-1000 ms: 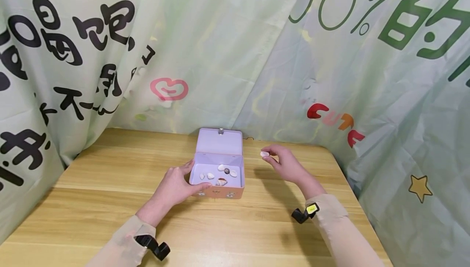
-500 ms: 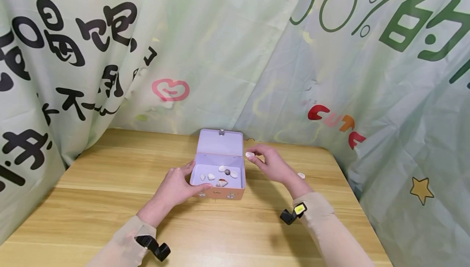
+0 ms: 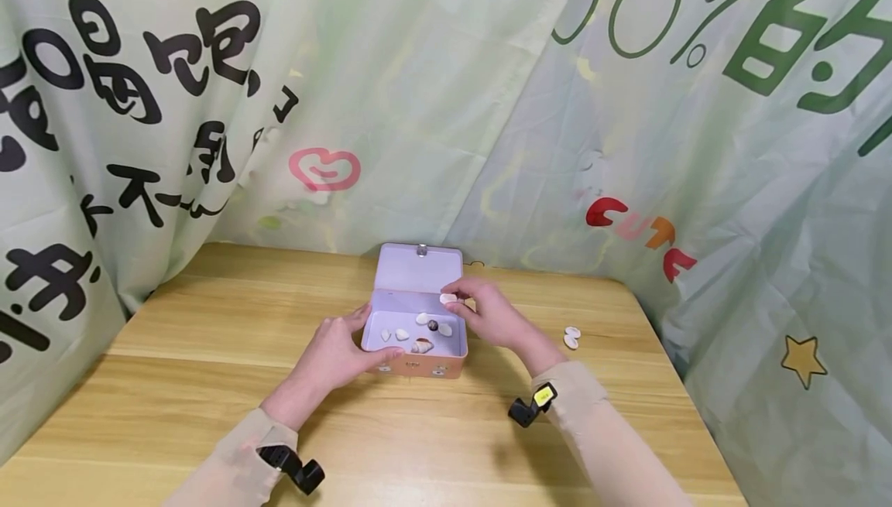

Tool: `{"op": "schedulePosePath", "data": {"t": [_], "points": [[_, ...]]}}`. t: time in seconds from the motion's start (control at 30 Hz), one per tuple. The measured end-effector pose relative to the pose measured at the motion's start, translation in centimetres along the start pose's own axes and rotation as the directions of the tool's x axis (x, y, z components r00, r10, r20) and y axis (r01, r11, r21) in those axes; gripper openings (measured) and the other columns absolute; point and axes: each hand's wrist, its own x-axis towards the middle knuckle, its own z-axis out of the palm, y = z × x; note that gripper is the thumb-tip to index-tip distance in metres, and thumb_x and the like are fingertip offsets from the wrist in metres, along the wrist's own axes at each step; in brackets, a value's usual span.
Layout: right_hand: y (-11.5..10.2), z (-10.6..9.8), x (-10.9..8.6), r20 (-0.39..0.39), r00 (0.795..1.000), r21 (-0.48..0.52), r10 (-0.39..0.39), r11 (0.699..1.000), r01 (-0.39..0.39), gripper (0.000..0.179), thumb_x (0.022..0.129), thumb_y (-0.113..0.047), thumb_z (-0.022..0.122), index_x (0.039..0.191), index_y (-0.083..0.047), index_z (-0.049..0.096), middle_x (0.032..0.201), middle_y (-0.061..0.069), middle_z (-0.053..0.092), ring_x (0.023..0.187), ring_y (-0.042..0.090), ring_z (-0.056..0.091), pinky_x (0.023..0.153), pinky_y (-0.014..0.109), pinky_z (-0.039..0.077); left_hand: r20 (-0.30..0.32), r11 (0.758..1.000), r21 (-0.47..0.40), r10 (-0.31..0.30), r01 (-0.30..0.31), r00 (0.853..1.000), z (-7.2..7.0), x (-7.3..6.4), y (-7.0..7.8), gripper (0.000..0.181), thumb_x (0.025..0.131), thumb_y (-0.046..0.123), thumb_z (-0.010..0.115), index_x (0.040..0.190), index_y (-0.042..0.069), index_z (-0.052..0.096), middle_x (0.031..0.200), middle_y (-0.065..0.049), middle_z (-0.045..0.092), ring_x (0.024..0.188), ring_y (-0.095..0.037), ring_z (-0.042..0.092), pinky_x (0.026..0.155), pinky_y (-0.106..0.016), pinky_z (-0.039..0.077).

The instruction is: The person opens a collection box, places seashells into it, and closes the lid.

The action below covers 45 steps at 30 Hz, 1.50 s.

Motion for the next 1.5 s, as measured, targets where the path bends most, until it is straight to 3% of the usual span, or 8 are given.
{"op": "schedulePosePath", "data": {"t": [0.2, 0.3, 0.37, 0.47, 0.6, 0.83, 1.2, 1.5], "points": [[0.1, 1.3, 0.6, 0.030, 0.999, 0.010, -0.018, 1.000, 0.018, 0.025, 0.102, -0.008, 0.071, 0.124, 0.004, 0.072, 0.114, 0.007, 0.072, 0.102, 0.021, 0.064, 0.094, 0.042, 0.055, 0.001, 1.000, -0.001, -0.001, 0.001, 1.000, 0.0, 0.0, -0.1, 0.119, 0.067, 0.080, 0.084, 0.146, -0.005, 0.055, 0.147, -0.024, 0.053, 0.051, -0.014, 0.040, 0.048, -0.033, 0.040], [0.2, 1.9, 0.7, 0.044, 0.999, 0.025, -0.015, 1.000, 0.014, 0.026, 0.102, -0.007, 0.071, 0.125, 0.005, 0.072, 0.115, 0.008, 0.073, 0.105, 0.022, 0.066, 0.097, 0.042, 0.054, -0.006, 1.000, 0.010, 0.009, -0.009, 1.000, -0.1, 0.0, -0.1, 0.118, 0.068, 0.079, 0.084, 0.146, -0.005, 0.056, 0.146, -0.024, 0.054, 0.060, -0.017, 0.052, 0.051, -0.033, 0.042], [0.3, 2.3, 0.8, 0.052, 0.999, 0.036, -0.006, 0.999, 0.004, 0.027, 0.102, -0.007, 0.071, 0.126, 0.006, 0.071, 0.116, 0.009, 0.073, 0.107, 0.023, 0.067, 0.099, 0.042, 0.054, -0.007, 1.000, 0.013, 0.012, -0.011, 1.000, -0.1, 0.0, 0.0, 0.118, 0.068, 0.079, 0.084, 0.146, -0.006, 0.056, 0.146, -0.025, 0.054, 0.062, -0.018, 0.053, 0.051, -0.033, 0.042], [0.5, 2.8, 0.8, 0.062, 0.998, 0.053, 0.013, 0.998, -0.016, 0.027, 0.102, -0.007, 0.071, 0.126, 0.005, 0.070, 0.117, 0.009, 0.073, 0.108, 0.024, 0.067, 0.100, 0.043, 0.054, -0.003, 1.000, 0.018, 0.011, -0.011, 1.000, 0.0, 0.1, 0.0, 0.119, 0.068, 0.080, 0.084, 0.146, -0.006, 0.056, 0.146, -0.026, 0.053, 0.057, -0.014, 0.049, 0.050, -0.031, 0.041], [0.9, 3.4, 0.7, 0.071, 0.997, 0.070, 0.031, 0.997, -0.036, 0.025, 0.101, -0.006, 0.071, 0.124, 0.005, 0.071, 0.116, 0.008, 0.073, 0.109, 0.023, 0.066, 0.100, 0.043, 0.053, 0.002, 1.000, 0.013, 0.017, -0.017, 1.000, 0.1, 0.2, 0.0, 0.119, 0.069, 0.079, 0.084, 0.147, -0.006, 0.054, 0.147, -0.028, 0.052, 0.048, -0.009, 0.032, 0.046, -0.031, 0.037], [1.2, 4.0, 0.5, 0.054, 0.998, 0.076, 0.023, 0.997, -0.027, 0.022, 0.100, -0.004, 0.072, 0.121, 0.003, 0.073, 0.116, 0.008, 0.073, 0.110, 0.025, 0.067, 0.100, 0.042, 0.053, -0.001, 1.000, 0.002, 0.021, -0.021, 1.000, 0.2, 0.2, -0.1, 0.120, 0.068, 0.080, 0.083, 0.148, -0.005, 0.054, 0.146, -0.031, 0.050, 0.048, -0.007, 0.026, 0.045, -0.030, 0.036], [0.8, 4.5, 0.9, 0.074, 0.997, -0.011, -0.010, 1.000, 0.010, 0.016, 0.100, -0.004, 0.071, 0.116, 0.001, 0.074, 0.115, 0.011, 0.074, 0.112, 0.027, 0.069, 0.101, 0.042, 0.053, -0.023, 0.999, 0.005, 0.031, -0.031, 0.999, 0.0, 0.0, -0.2, 0.121, 0.068, 0.085, 0.079, 0.146, -0.004, 0.057, 0.146, -0.027, 0.055, 0.053, -0.011, 0.041, 0.047, -0.031, 0.037], [0.5, 4.3, 0.8, 0.046, 0.999, -0.010, 0.012, 1.000, -0.011, 0.028, 0.100, -0.003, 0.072, 0.127, 0.007, 0.070, 0.129, 0.017, 0.071, 0.124, 0.033, 0.064, 0.109, 0.047, 0.047, -0.018, 0.999, 0.006, 0.036, -0.036, 0.999, 0.1, 0.0, -0.1, 0.120, 0.069, 0.083, 0.080, 0.146, -0.006, 0.056, 0.146, -0.029, 0.053, 0.047, -0.008, 0.032, 0.046, -0.031, 0.039]]}}
